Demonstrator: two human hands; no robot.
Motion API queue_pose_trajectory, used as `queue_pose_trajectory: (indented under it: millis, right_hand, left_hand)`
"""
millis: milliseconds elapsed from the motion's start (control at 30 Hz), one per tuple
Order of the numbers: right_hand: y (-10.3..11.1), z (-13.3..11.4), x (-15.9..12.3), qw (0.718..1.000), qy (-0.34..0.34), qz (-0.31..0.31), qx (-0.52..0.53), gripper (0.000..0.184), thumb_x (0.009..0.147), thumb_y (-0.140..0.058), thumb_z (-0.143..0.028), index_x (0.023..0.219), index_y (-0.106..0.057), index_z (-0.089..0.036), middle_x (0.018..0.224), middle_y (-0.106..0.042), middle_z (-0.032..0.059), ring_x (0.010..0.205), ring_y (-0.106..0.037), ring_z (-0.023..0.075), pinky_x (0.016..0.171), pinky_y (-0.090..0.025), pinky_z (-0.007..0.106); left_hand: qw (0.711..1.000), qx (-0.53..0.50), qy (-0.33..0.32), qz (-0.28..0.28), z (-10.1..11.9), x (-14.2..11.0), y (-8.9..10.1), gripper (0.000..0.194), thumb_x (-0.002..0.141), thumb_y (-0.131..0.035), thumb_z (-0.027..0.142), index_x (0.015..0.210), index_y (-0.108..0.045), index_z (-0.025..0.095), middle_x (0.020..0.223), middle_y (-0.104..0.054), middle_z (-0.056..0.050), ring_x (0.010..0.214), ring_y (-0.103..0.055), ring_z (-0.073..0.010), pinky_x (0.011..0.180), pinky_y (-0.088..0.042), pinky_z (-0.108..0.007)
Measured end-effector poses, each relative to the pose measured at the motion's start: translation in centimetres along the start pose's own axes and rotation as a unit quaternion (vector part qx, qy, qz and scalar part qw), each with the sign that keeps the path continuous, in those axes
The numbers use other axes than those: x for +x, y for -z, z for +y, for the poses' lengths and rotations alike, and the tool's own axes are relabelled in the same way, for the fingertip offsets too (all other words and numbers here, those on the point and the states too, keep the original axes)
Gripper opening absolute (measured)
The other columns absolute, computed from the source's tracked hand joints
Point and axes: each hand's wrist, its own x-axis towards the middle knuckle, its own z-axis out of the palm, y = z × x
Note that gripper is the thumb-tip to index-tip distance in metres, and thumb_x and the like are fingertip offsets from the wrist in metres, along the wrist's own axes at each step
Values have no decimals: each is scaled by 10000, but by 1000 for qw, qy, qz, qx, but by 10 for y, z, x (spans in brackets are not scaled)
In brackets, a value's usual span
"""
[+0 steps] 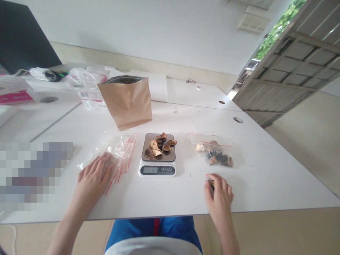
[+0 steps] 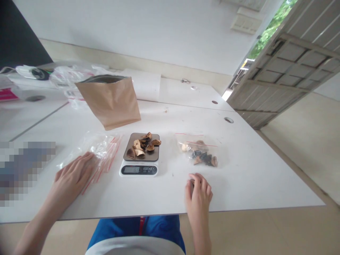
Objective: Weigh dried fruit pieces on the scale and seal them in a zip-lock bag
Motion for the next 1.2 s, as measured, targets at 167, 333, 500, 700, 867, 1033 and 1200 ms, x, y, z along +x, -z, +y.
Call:
queue_pose_trajectory:
  millis: [167, 333, 500, 700, 867, 1033, 1200]
  right_hand:
    - [1, -2, -1, 1000, -13, -8, 4, 260, 910, -440, -336, 1050, -606, -192, 1091, -639, 125, 978, -561, 265, 778, -388, 361]
    - [2, -3, 0, 1000, -25, -10, 6, 267, 907, -442, -341, 1049, -616, -197, 1095, -639, 123, 969, -553, 262, 776, -381, 357]
    - [2, -3, -1, 999, -29, -12, 4, 272, 910, -442, -350, 1054, -616, -199, 1104, -637, 121, 982, -546, 267, 779, -380, 358]
    - [2, 3, 8, 998, -8, 3, 55, 258, 916, -417, -294, 964, -650, -198, 982, -678, 100, 914, -585, 234, 791, -389, 355]
    - [5, 13, 36, 995, -31, 9, 94, 273, 885, -422, -319, 913, -663, -194, 843, -675, 87, 792, -573, 226, 766, -405, 378]
    - [17, -14, 52, 994, -94, 33, 38, 250, 861, -470, -344, 949, -663, -212, 1094, -583, 140, 956, -518, 294, 776, -399, 451]
    - [38, -97, 48, 946, 7, -77, 314, 176, 923, -439, -267, 947, -605, -213, 967, -570, 83, 973, -552, 205, 899, -436, 387]
  left_hand:
    - [1000, -13, -9, 19, -4, 0, -3, 390, 946, -322, 370, 1264, -489, 219, 1383, -526, -136, 1322, -430, -314, 1051, -354, -521]
    - [999, -2, -18, 27, -4, -1, -2, 380, 949, -330, 351, 1263, -491, 209, 1373, -534, -145, 1300, -454, -325, 1034, -367, -538]
    - [999, 1, -22, 23, -3, -1, 1, 378, 949, -345, 368, 1247, -509, 204, 1365, -542, -140, 1289, -464, -328, 1019, -387, -531]
    - [998, 29, 4, 63, 3, -5, 8, 296, 917, -449, 396, 1074, -611, 205, 1221, -641, -116, 1178, -543, -348, 943, -430, -539]
    - [989, 43, -22, 137, 6, -10, 13, 254, 936, -400, 366, 946, -611, 224, 1142, -662, -108, 1150, -541, -347, 935, -403, -530]
    - [993, 0, -60, 104, 7, -9, 11, 317, 896, -438, 459, 994, -615, 215, 870, -671, -77, 817, -597, -255, 781, -449, -390]
    - [999, 4, -34, -8, 14, 0, 15, 228, 827, -487, 432, 781, -575, 227, 640, -607, -15, 675, -586, -215, 632, -423, -301]
